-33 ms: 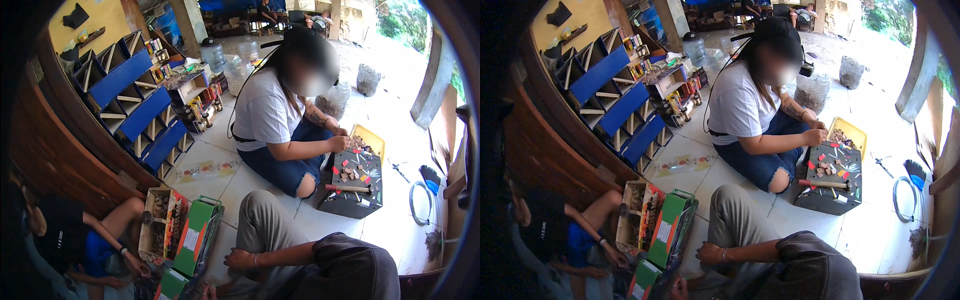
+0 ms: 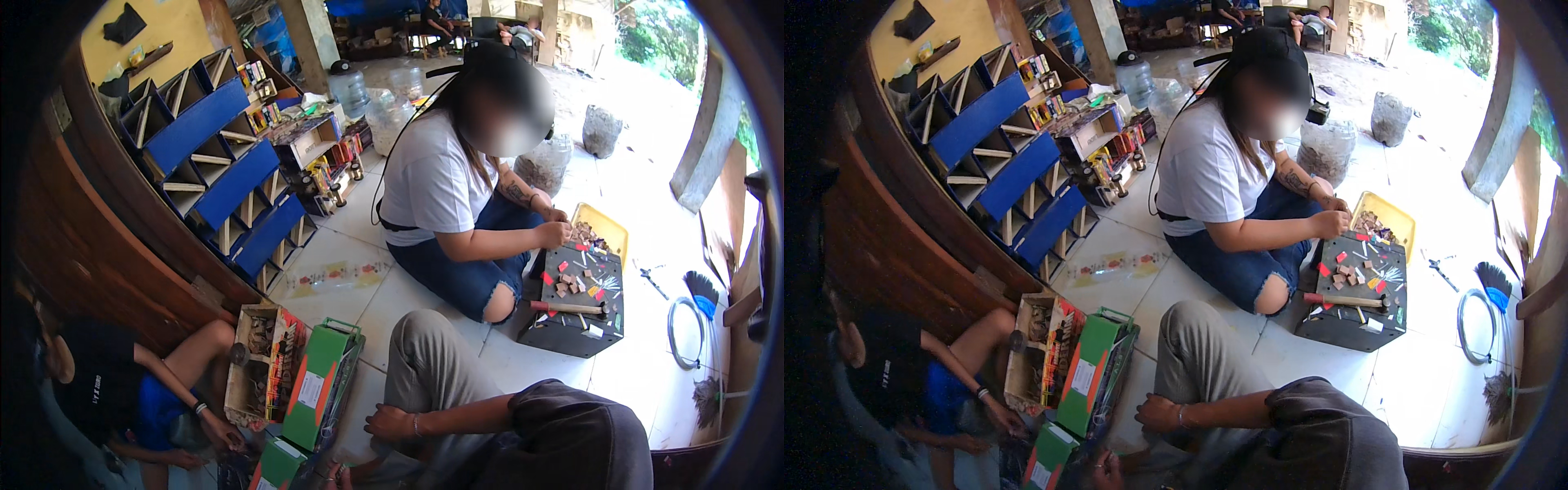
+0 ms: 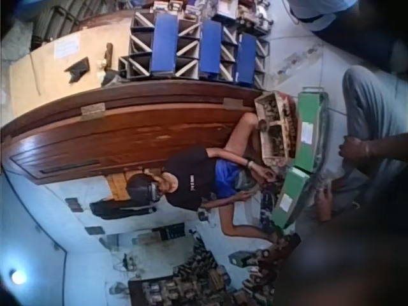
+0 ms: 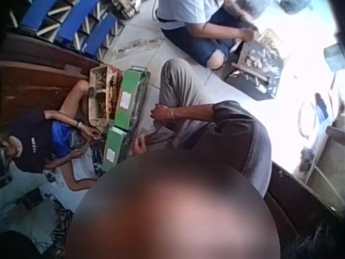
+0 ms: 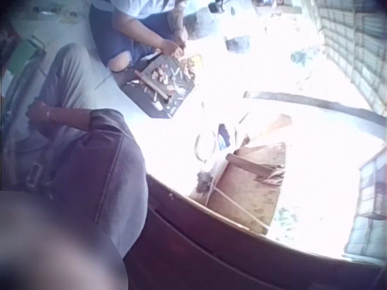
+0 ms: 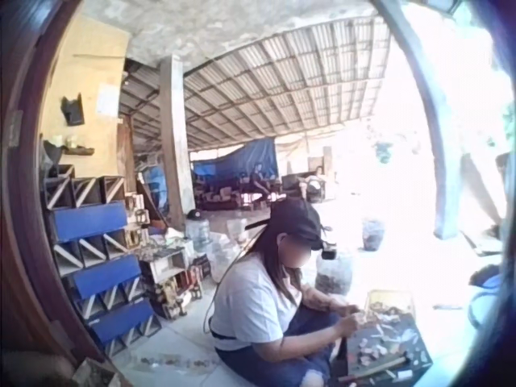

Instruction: The person assembles a wooden toy car by inserting a rectangular wooden block into a green cardboard box using a small hammer. They repeatedly tap the block into place, adjust the box, and inspect the fit while sitting on the floor.

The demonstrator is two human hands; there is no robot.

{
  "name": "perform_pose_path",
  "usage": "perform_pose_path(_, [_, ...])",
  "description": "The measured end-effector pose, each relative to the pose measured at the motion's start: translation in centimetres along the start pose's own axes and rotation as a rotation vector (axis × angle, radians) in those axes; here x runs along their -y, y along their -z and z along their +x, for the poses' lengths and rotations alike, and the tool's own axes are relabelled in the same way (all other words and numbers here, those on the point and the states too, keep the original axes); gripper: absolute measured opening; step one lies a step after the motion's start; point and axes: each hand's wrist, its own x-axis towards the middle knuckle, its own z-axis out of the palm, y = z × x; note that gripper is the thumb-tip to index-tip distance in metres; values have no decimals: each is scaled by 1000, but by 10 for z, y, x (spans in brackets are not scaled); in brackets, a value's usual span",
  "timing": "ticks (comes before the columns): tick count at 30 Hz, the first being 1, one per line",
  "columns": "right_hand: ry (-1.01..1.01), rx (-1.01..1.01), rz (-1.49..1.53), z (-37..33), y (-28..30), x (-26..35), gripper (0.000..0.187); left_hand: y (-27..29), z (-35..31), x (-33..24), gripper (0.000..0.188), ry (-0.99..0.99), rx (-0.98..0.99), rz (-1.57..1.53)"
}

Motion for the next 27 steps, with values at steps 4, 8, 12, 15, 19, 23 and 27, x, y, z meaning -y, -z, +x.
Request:
perform_pose_path(4, [-36, 80, 35, 1, -2, 0, 31, 4, -4, -9, 49, 40, -7, -30])
perform_pose_path(8, [-31, 90, 25, 2, -2, -1, 30, 4, -3, -9, 48, -33, -54, -109])
perform_pose_path(12, [-30, 92, 31, 2, 4, 0, 29, -2, 0, 4, 49, -77, -87, -134])
perform_pose_path(15, [-47, 132, 12, 2, 14, 2, 29, 5, 4, 15, 48, -76, 38, -213])
perform_pose_path(19, [-135, 303, 228, 12, 27, 3, 33, 36, 36, 26, 47, 51, 441, -483])
perform_pose_path(23, [-69, 54, 908, 16, 26, 15, 43, 33, 30, 25, 50, 338, 328, -865])
perform_pose_path(27, [38, 43, 1034, 5, 20, 38, 79, 8, 36, 25, 48, 372, 429, -1109])
